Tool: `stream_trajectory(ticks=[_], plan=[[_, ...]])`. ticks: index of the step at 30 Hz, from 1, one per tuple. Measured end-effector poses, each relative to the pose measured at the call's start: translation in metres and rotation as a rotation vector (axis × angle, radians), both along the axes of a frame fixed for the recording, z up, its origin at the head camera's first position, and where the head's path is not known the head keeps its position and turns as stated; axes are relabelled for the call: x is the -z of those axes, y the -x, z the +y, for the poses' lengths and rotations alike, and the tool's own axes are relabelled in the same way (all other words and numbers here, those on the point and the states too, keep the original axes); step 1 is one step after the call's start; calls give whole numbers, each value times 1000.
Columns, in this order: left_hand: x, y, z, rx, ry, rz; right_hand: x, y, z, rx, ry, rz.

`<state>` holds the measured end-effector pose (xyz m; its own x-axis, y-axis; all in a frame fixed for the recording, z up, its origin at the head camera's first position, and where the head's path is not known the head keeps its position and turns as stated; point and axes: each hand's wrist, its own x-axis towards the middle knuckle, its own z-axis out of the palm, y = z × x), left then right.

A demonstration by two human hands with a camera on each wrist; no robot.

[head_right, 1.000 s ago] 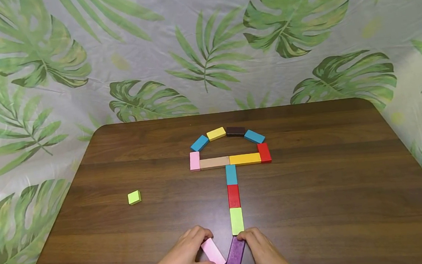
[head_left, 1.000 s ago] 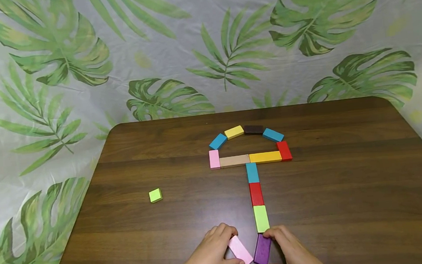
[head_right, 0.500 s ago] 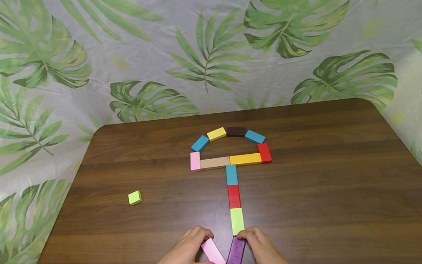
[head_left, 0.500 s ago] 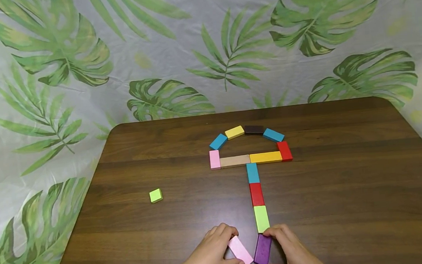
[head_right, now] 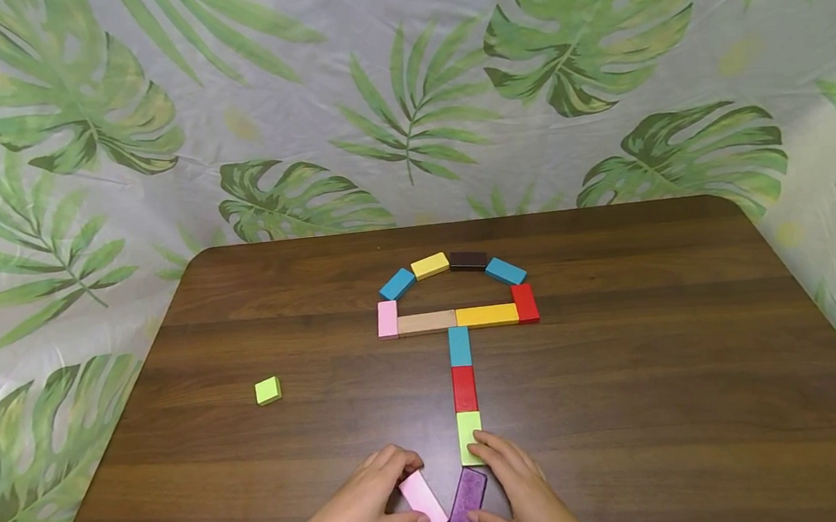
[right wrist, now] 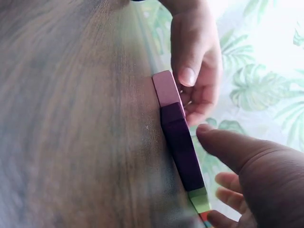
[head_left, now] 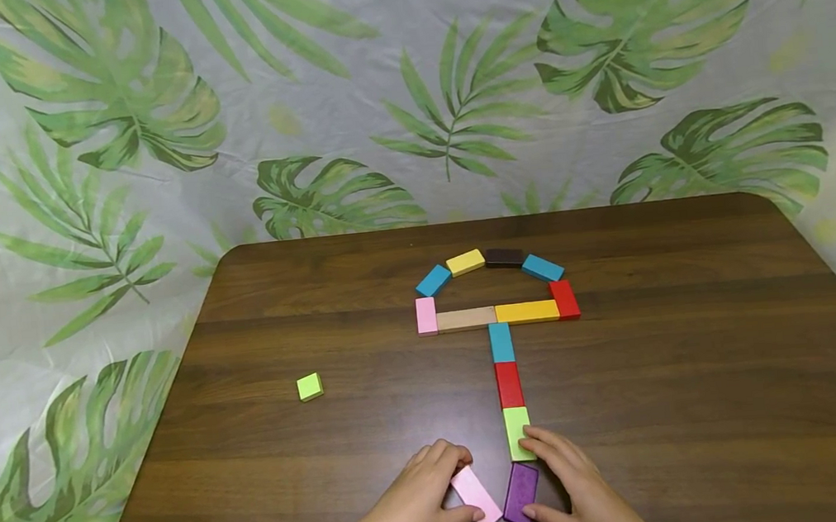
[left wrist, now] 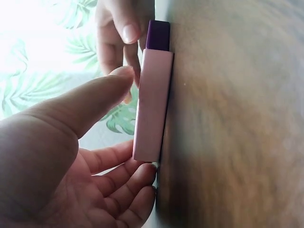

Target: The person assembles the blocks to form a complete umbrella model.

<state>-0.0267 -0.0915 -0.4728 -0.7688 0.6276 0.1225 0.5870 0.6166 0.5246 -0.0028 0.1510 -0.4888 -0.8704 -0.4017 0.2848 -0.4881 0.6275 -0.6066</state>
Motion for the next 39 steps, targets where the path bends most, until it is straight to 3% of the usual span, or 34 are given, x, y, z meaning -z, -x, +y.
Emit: stream_trajectory(ticks=[5,14,22,25,35,39], plan=[[0,3,-1,-54,-71,35,1,0,0,-15,-17,-17],[-6,12,-10,-238,-268,127,-1,0,1,-20,-19,-64],[-12,28,-37,-364,-349,261,2,-1,1,-22,-14,13],[-12,35,-51,-420,-354,279,3,-1,1,-22,-13,19],[-1,50,-89,-613,-327,225,7,0,2,-29,-15,48],[4,54,-103,-697,-287,140,7,1,3,-35,-7,62]])
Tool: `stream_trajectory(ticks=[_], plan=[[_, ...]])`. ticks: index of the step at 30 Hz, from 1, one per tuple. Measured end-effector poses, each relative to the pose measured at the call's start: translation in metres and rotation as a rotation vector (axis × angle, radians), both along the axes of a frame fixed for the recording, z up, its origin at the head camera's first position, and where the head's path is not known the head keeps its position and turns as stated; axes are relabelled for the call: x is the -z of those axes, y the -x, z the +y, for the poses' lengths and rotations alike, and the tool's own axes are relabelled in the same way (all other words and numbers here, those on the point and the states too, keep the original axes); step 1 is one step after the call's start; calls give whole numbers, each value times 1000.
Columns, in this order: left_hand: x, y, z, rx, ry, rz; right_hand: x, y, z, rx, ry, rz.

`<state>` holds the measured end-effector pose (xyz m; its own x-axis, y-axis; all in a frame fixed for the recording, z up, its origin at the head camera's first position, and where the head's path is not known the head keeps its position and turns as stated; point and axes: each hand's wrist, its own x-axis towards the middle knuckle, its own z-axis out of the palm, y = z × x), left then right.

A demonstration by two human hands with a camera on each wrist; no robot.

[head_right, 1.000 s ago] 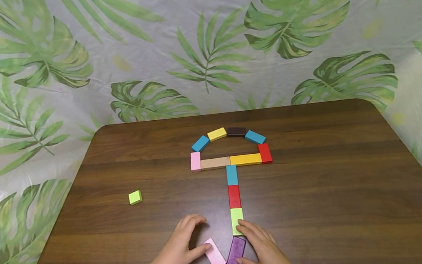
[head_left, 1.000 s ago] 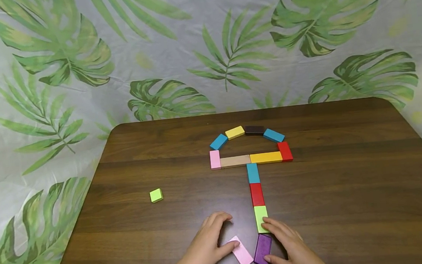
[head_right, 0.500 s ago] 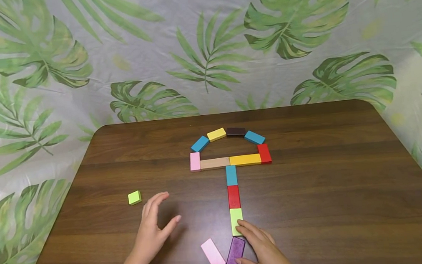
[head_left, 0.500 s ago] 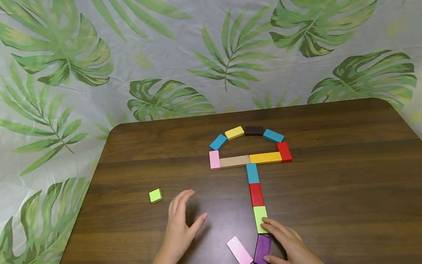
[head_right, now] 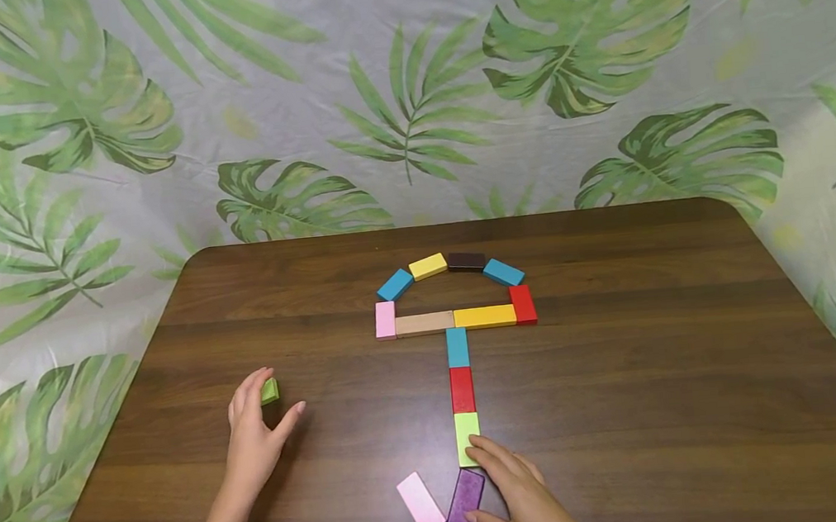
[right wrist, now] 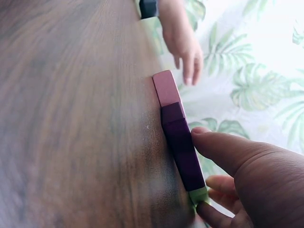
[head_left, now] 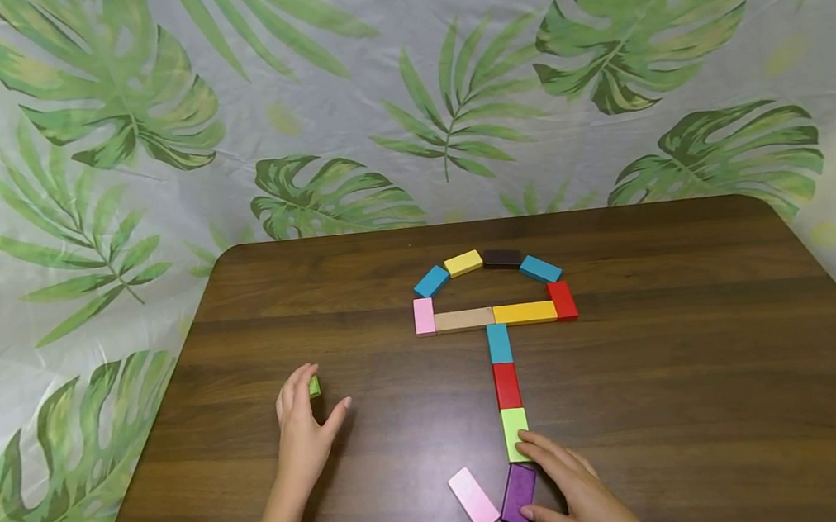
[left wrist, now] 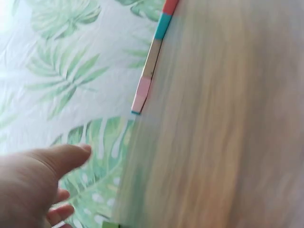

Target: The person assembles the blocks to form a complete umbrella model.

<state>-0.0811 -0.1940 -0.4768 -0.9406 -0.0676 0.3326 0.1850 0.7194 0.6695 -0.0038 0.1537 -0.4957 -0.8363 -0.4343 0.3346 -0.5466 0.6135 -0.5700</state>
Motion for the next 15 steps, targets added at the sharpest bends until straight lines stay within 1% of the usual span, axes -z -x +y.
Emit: stream_trajectory(ticks=[4,7,9,12,15], plan=[[4,3,-12,-64,-8,-137,0,1,0,-6,4,9],[5,5,-19,-83,-13,-232,0,1,0,-8,5,12],[5,7,-22,-83,-9,-286,0,1,0,-6,4,10],[5,8,-26,-89,1,-330,0,1,0,-3,2,5],[5,9,-29,-104,15,-330,-1,0,0,-1,2,1]])
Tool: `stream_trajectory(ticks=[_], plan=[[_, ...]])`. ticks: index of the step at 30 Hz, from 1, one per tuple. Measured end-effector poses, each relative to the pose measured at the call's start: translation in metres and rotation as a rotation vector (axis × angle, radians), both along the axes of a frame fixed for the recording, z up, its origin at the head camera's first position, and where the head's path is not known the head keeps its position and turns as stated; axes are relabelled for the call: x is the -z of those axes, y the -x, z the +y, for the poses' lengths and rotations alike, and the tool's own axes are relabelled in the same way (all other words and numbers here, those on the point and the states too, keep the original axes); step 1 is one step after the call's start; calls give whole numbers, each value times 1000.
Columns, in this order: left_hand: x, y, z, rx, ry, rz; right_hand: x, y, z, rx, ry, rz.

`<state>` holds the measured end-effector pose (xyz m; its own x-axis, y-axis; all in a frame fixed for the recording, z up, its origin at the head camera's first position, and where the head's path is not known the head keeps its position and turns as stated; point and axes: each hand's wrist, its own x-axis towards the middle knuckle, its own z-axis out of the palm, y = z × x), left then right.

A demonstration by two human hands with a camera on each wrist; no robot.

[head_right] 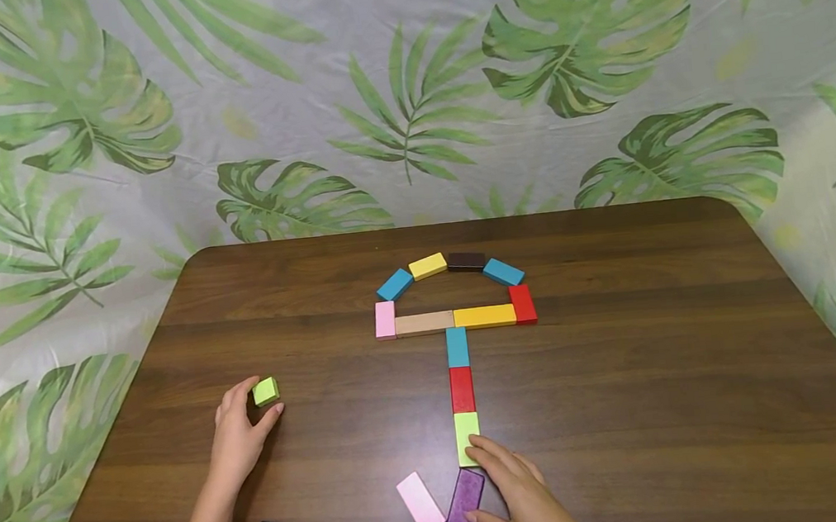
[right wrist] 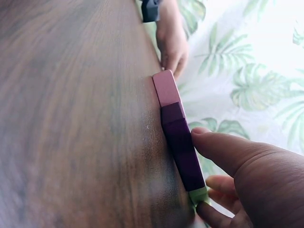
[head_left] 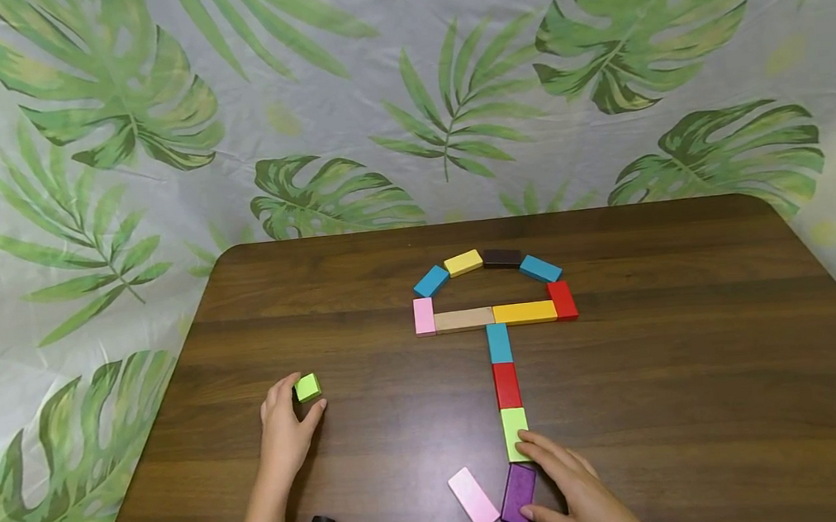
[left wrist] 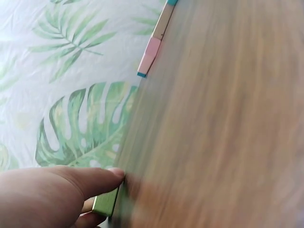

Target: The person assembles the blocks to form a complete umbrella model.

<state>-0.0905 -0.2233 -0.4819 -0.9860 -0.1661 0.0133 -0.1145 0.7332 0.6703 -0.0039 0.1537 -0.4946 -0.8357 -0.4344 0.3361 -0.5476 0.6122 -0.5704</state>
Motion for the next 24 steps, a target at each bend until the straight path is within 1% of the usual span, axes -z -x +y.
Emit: stream_trajectory(ticks=[4,10,13,17,24], plan=[[1,2,-4,-12,27,33,-1,-1,0,6,-2,-11],[-1,3,-4,-8,49,67,-2,-2,-1,12,-2,-37],[-3,2,0,7,41,76,-2,-2,-1,10,0,-29],[-6,0,7,43,17,96,-2,-2,-1,9,-4,-20],[-15,-4,23,89,5,148,-3,-2,-1,17,-18,-24]])
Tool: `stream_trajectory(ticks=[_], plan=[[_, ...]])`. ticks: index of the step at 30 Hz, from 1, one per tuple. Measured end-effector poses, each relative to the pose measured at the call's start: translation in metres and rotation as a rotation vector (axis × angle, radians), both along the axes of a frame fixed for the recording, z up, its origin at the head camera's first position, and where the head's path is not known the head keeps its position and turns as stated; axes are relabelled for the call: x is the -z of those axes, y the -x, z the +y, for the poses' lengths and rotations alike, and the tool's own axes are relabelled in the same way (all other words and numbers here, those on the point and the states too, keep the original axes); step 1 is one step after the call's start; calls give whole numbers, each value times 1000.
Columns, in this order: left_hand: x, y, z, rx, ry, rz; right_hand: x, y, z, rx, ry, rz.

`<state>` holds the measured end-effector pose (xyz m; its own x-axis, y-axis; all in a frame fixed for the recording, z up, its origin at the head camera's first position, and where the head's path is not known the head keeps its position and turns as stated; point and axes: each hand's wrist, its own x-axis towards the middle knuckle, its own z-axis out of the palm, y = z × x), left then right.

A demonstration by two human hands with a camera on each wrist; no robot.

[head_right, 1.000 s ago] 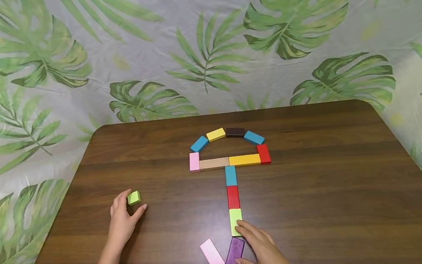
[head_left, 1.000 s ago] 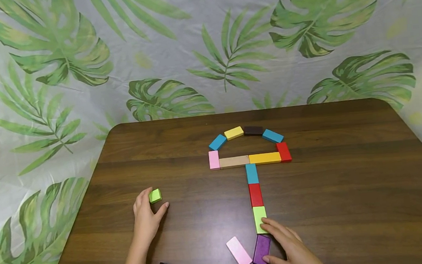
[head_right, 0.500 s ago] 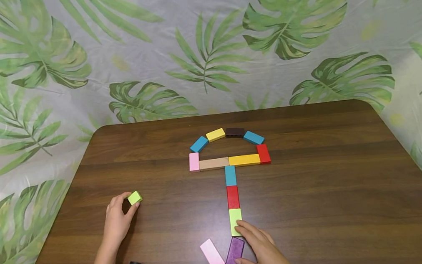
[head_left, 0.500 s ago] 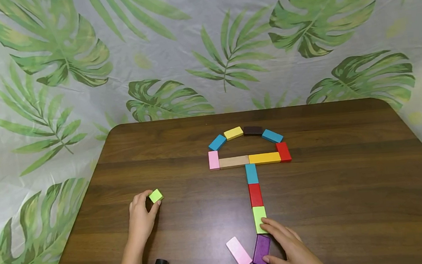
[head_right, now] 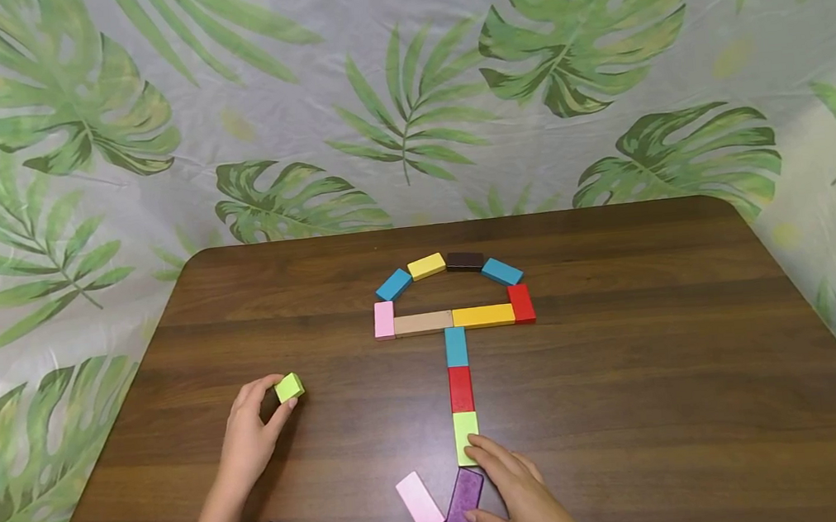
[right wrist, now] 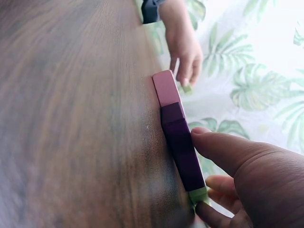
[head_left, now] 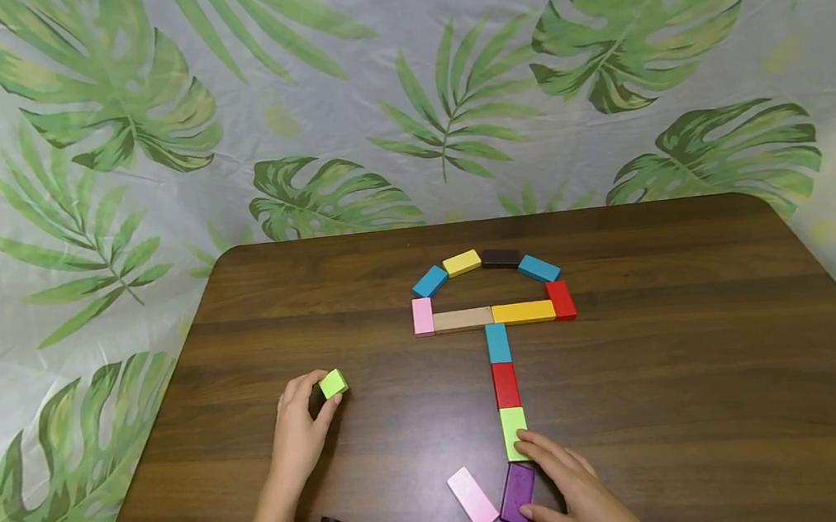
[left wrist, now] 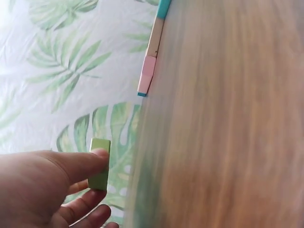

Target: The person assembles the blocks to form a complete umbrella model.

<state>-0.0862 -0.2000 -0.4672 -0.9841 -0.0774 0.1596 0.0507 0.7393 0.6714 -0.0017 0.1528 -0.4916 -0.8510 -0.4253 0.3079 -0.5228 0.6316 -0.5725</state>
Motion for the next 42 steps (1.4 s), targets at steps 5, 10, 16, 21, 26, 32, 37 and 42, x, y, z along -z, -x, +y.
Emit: stream_trajectory(ticks=[5,10,16,21,26,32,37,42], plan=[[-6,-3,11,35,-10,60,0,0,0,3,0,-4],[-9,-8,24,95,-30,83,-1,-1,-1,7,6,-31],[-11,-12,40,159,-39,88,-1,-1,-1,8,10,-37],[-8,-15,51,205,-37,87,0,-1,0,4,9,-23],[-5,-18,62,262,-31,45,2,0,0,-6,12,-13],[1,-21,72,337,-15,24,2,0,1,-9,17,1],[7,-22,79,396,14,-3,2,1,1,-11,16,-1],[14,-23,85,433,44,31,2,1,1,-13,13,7]])
